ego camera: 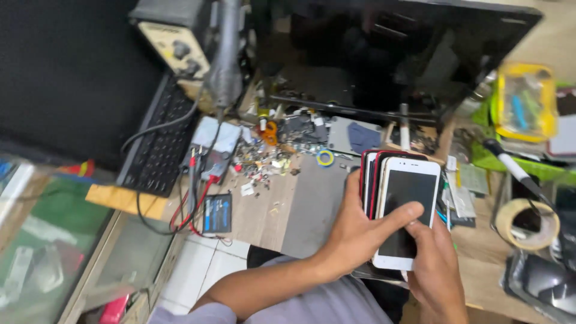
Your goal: The person picks up a white smartphone and places it into a green basket on the workbench. They then pick up a stack of tablets, separate one tablet, and place it on the workbench. The person continues to handle and stack the remaining tablets and smartphones on the workbench.
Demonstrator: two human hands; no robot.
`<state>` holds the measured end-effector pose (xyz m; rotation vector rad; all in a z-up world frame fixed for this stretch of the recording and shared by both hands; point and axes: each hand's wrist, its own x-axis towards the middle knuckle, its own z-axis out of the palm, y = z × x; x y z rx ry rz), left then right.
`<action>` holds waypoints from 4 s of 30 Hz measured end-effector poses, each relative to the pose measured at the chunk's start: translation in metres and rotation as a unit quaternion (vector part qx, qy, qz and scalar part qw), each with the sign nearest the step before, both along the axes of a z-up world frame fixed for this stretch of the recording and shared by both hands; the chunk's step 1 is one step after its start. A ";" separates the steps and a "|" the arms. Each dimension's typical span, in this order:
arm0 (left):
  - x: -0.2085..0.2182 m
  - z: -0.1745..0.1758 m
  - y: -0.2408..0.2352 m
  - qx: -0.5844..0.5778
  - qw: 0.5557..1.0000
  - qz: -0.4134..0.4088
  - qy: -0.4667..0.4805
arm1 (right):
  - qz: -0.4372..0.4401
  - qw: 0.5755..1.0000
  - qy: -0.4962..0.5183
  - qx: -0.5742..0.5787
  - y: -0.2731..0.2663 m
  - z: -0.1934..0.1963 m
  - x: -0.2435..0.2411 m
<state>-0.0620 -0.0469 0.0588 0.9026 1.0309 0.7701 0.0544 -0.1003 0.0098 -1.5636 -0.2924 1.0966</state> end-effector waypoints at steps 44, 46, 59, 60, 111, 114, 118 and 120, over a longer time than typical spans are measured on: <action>0.017 -0.037 -0.016 0.349 0.909 0.221 -0.048 | -0.243 0.908 0.278 0.199 0.020 0.010 -0.046; 0.009 -0.032 -0.016 0.389 0.880 0.270 0.019 | -0.202 0.917 0.276 0.205 0.017 0.003 -0.048; -0.009 -0.036 -0.018 0.417 0.856 0.299 0.064 | -0.138 0.930 0.270 0.207 0.027 0.017 -0.080; -0.008 -0.041 -0.020 0.382 0.871 0.307 0.027 | -0.145 0.932 0.258 0.209 0.027 0.018 -0.081; -0.108 -0.043 0.016 -0.138 0.971 0.194 0.039 | 0.373 0.914 0.129 0.095 0.015 -0.004 -0.080; -0.084 -0.027 0.017 -0.116 0.979 0.158 0.059 | 0.345 0.928 0.096 0.101 0.008 0.005 -0.061; -0.048 -0.007 0.018 -0.107 0.984 0.139 0.028 | 0.322 0.938 0.030 0.126 0.002 0.021 -0.036; -0.032 0.003 0.017 -0.130 0.982 0.128 0.051 | 0.315 0.934 0.020 0.167 -0.003 0.026 -0.022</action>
